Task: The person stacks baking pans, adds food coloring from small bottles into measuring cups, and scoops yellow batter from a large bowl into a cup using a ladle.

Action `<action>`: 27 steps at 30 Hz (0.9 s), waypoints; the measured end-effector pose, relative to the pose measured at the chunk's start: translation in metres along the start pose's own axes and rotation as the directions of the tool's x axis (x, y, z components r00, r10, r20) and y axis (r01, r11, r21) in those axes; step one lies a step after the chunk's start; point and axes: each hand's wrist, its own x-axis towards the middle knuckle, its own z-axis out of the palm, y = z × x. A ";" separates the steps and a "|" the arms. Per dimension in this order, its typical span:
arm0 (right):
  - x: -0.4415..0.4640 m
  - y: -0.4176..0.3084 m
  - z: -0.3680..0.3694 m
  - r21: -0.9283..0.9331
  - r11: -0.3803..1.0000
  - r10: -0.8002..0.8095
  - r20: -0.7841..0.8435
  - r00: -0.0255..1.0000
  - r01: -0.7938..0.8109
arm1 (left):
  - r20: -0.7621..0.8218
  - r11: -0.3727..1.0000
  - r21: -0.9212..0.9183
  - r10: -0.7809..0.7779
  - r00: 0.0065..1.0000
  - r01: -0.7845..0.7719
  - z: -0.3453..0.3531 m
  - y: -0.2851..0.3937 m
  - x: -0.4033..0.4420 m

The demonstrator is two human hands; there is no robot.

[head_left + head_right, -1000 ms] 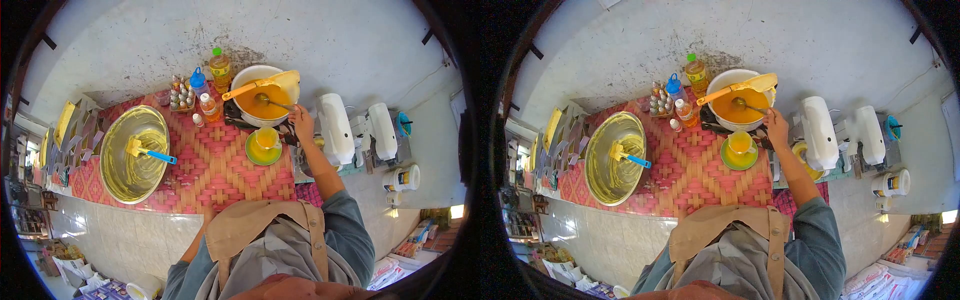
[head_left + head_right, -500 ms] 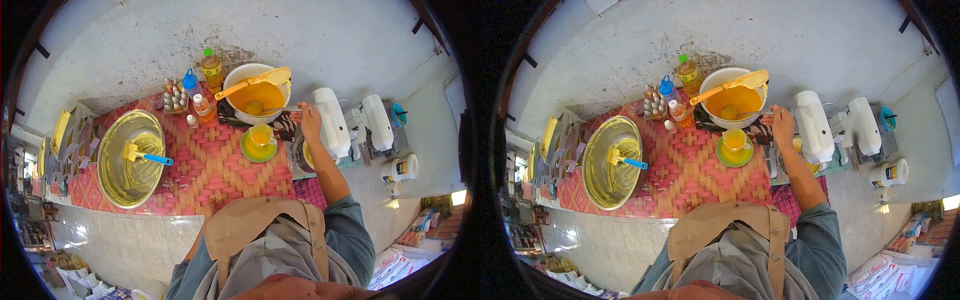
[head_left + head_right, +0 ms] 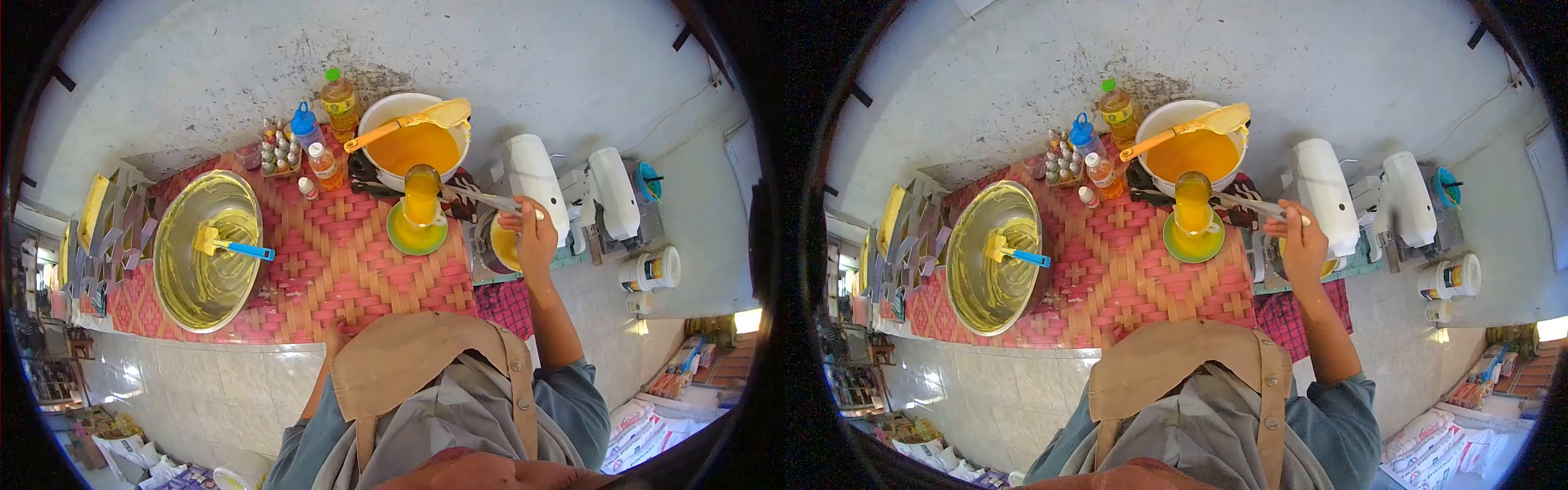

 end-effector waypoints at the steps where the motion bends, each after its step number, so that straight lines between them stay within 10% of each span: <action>1: -0.007 0.000 -0.001 -0.043 0.996 -0.077 0.031 0.997 0.079 | -0.001 1.000 0.000 -0.004 1.000 0.004 -0.007 -0.002 0.007; 6: -0.034 0.013 -0.021 -0.249 0.862 -0.386 0.241 0.891 0.441 | -0.062 0.985 0.147 0.100 0.993 -0.090 -0.010 -0.004 0.010; 9: -0.036 0.019 -0.032 -0.377 0.495 -0.566 0.543 0.620 0.783 | -0.014 0.990 0.134 0.048 0.999 -0.045 -0.007 -0.003 0.006; 12: -0.031 0.037 -0.032 -0.295 0.859 -0.349 0.260 0.901 0.418 | 0.008 0.958 0.182 0.224 0.975 -0.222 0.003 -0.008 -0.005; 14: -0.006 0.041 -0.030 0.148 0.970 0.211 -0.119 0.970 -0.193 | -0.022 0.980 0.126 0.160 0.987 -0.156 -0.001 -0.008 0.001; 18: 0.030 0.059 -0.023 0.333 0.906 0.282 -0.018 0.959 -0.260 | -0.057 0.998 0.030 0.063 0.996 -0.061 -0.018 -0.012 0.021; 27: 0.098 0.109 0.061 -0.063 0.996 -0.057 -0.012 0.998 0.056 | -0.078 0.998 -0.039 0.037 0.996 -0.040 -0.014 -0.010 0.022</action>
